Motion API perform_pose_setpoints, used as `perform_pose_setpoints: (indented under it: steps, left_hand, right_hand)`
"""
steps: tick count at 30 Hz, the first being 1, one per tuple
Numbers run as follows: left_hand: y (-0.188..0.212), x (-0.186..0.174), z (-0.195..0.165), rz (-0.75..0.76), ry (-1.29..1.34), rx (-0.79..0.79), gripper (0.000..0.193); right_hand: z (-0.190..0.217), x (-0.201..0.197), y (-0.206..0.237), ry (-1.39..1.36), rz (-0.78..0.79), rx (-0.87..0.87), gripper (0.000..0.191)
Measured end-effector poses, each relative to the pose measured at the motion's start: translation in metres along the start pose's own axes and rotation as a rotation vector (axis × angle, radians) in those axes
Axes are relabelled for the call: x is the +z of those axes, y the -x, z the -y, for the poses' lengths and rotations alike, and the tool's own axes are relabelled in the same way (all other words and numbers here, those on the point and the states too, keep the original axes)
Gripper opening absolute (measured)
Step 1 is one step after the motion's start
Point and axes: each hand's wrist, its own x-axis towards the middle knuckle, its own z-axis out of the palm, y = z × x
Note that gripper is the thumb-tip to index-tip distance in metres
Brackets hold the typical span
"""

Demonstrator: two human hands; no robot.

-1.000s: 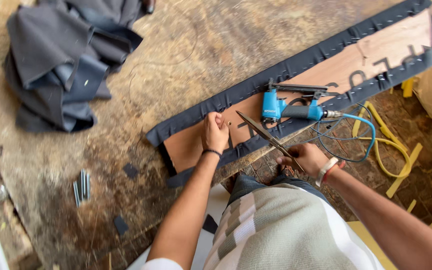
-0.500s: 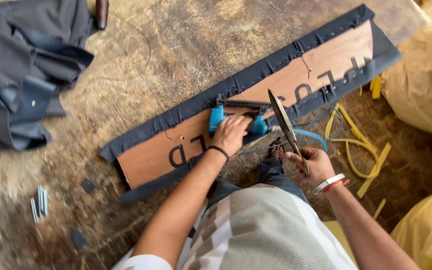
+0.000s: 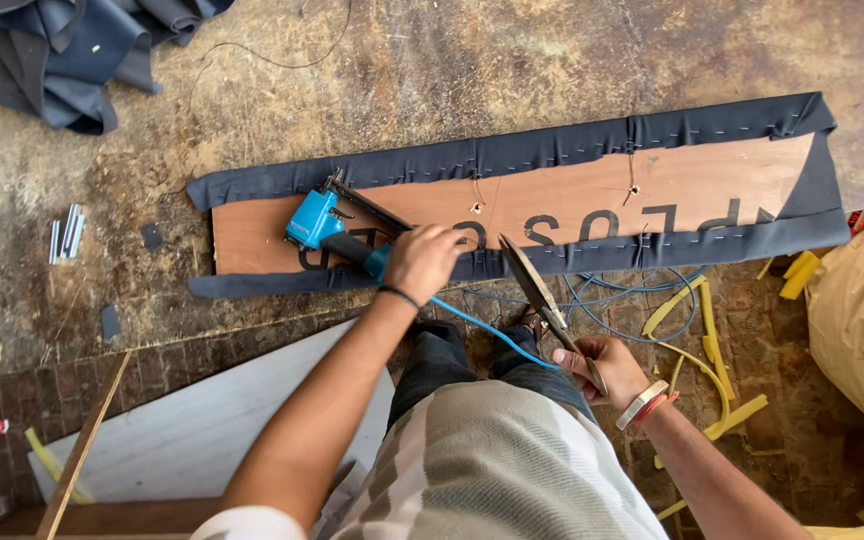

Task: The person stretches dark fabric over a long wooden board and staples it in place using a pneumatic nail gun. They trim the excess fabric with scissors, fold the fabric edges over the board, staple the corners, and then handle foam-covered padded sections and fabric strips on the workbench.

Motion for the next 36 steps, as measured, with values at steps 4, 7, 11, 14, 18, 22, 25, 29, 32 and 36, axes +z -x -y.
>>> perform_pose_setpoints:
  steps: [4, 7, 11, 14, 18, 22, 25, 29, 32, 36]
  left_hand:
    - [-0.015, 0.026, -0.004, 0.091, -0.067, -0.163, 0.006]
    - [-0.023, 0.03, 0.0, 0.203, -0.178, -0.173, 0.004]
    - [-0.017, 0.033, -0.007, 0.201, -0.099, -0.252, 0.006]
    - [-0.013, 0.034, -0.012, 0.167, 0.027, -0.348, 0.012]
    - [-0.014, 0.03, -0.014, 0.161, 0.22, -0.62, 0.011]
    - [-0.029, 0.022, -0.009, 0.049, 0.158, -0.475, 0.004]
    - [-0.05, 0.02, -0.002, 0.084, 0.106, -0.274, 0.003]
    - [-0.084, 0.023, 0.013, 0.047, -0.082, 0.159, 0.005]
    - [-0.1, 0.021, 0.021, 0.167, -0.171, 0.271, 0.01]
    - [-0.11, 0.02, 0.021, 0.256, -0.16, 0.107, 0.01]
  right_hand:
    - [-0.009, 0.002, -0.008, 0.115, 0.053, 0.034, 0.051]
    - [-0.012, 0.008, -0.012, 0.023, 0.128, 0.017, 0.051]
    - [-0.016, 0.02, -0.017, -0.186, 0.166, 0.043, 0.051]
    - [-0.018, 0.028, -0.02, -0.354, 0.23, 0.052, 0.049]
    - [-0.019, 0.034, -0.015, -0.284, 0.211, 0.047, 0.045]
    - [-0.009, 0.03, -0.005, -0.209, 0.088, 0.032, 0.039]
    - [0.009, 0.021, -0.002, -0.218, 0.02, 0.016, 0.047]
    - [0.031, 0.013, -0.004, -0.273, -0.014, -0.032, 0.048]
    - [0.038, 0.009, -0.004, -0.265, -0.031, -0.027, 0.048]
    - [0.037, 0.008, -0.005, -0.217, -0.036, -0.039, 0.05]
